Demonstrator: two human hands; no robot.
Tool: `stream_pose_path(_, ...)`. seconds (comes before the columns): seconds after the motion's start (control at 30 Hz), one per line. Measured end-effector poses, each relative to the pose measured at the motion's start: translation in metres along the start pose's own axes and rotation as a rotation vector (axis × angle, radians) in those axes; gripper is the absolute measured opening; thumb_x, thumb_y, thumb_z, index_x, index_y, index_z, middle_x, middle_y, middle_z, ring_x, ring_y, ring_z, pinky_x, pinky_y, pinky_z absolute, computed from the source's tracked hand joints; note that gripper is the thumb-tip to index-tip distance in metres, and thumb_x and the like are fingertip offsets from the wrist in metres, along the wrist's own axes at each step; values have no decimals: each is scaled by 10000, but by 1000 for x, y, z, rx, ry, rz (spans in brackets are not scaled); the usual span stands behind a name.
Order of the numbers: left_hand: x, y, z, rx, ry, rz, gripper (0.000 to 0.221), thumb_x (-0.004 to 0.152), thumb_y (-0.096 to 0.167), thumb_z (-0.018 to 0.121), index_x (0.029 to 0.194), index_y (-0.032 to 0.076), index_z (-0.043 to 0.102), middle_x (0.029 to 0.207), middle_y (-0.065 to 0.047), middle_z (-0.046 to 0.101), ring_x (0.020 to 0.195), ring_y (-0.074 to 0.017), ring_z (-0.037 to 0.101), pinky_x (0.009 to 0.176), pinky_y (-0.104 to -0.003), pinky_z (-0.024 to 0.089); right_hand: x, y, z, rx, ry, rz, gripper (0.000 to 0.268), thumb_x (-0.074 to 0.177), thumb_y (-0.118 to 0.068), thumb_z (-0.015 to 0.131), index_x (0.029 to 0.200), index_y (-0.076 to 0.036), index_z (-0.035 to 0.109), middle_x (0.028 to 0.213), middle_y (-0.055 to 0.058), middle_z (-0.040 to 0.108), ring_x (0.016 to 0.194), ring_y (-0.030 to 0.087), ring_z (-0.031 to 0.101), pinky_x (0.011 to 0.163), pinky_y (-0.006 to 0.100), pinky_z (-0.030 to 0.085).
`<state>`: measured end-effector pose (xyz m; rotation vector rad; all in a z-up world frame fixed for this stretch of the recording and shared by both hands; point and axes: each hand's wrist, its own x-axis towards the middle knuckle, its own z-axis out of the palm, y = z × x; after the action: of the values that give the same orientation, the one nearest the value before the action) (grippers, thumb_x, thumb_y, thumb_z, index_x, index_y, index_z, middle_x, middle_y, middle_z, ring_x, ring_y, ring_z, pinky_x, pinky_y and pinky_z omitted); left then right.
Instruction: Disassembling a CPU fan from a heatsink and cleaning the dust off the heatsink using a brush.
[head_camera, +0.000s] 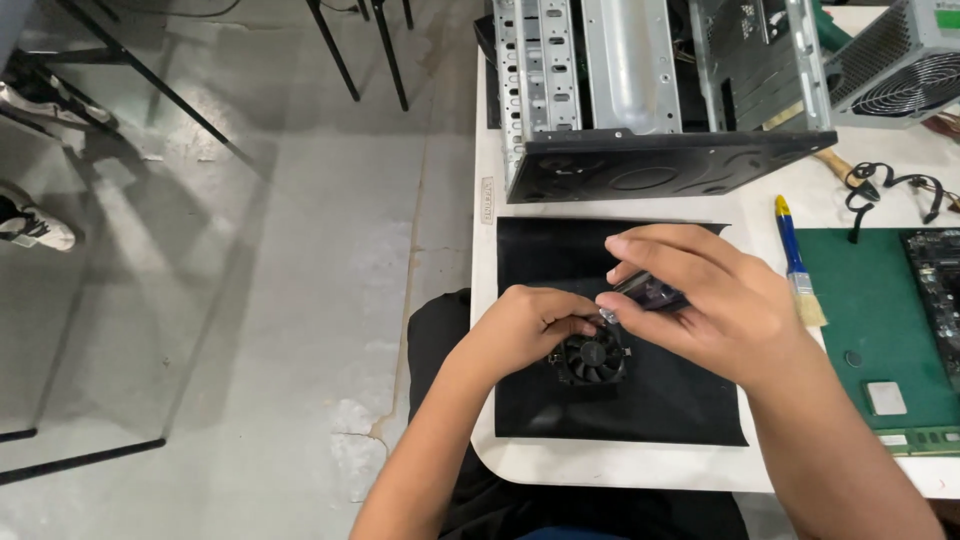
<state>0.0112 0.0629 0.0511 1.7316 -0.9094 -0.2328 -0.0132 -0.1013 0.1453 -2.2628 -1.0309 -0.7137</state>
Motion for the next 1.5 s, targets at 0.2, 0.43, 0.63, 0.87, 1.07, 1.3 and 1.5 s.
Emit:
stream_pose_path(0.2,-2,-4,1,-34,8,-38,171,752,-29,523,887,55,582,775,-46,638,753,-122,631,693,-208,507,0,2,5,2,-20,7,307,758,-76,632,1011,21,488,960,165,524,695,134,615,702,225,526)
stream_pose_path(0.43,-2,-9,5,-6,26,-41,176,745,-34,512,875,61,584,759,-29,640,757,-126,625,687,-210,499,3,3,6,19,-58,-7,316,761,-74,626,1023,22,478,923,159,535,704,148,595,690,238,519)
stream_pose_path(0.63,-4,-2,4,40,64,-23,148,725,96,600,868,60,579,770,-24,621,731,-156,599,659,-233,478,-12,1,3,-139,-72,46,462,758,-318,589,1107,-32,492,935,148,489,792,205,530,623,281,467)
stream_pose_path(0.87,-32,-15,42,198,126,-280,824,450,305,778,1114,29,376,1132,-125,394,1058,-293,408,848,-368,381,-37,1,16,-225,-48,597,581,588,-469,667,1043,-153,489,896,-76,607,791,74,600,595,218,436)
stream_pose_path(1.07,-38,-34,52,108,143,-355,699,489,355,734,1057,34,481,1076,-106,469,1001,-241,476,841,-322,396,-13,8,-2,26,-121,154,333,691,-287,628,956,-106,541,868,9,628,747,88,623,636,161,488)
stream_pose_path(1.3,-47,-40,58,124,213,-287,700,523,336,733,1085,13,469,1051,-110,471,945,-244,506,799,-317,422,-15,-7,18,851,-82,343,276,813,-19,443,1085,3,405,982,168,543,1000,270,560,1019,469,421)
stream_pose_path(1.5,-46,-44,56,109,152,-320,724,505,358,722,1104,46,460,1065,-94,464,938,-243,514,771,-329,434,-5,-4,42,1163,213,289,336,763,-300,616,851,-76,382,472,7,375,372,80,339,415,204,367)
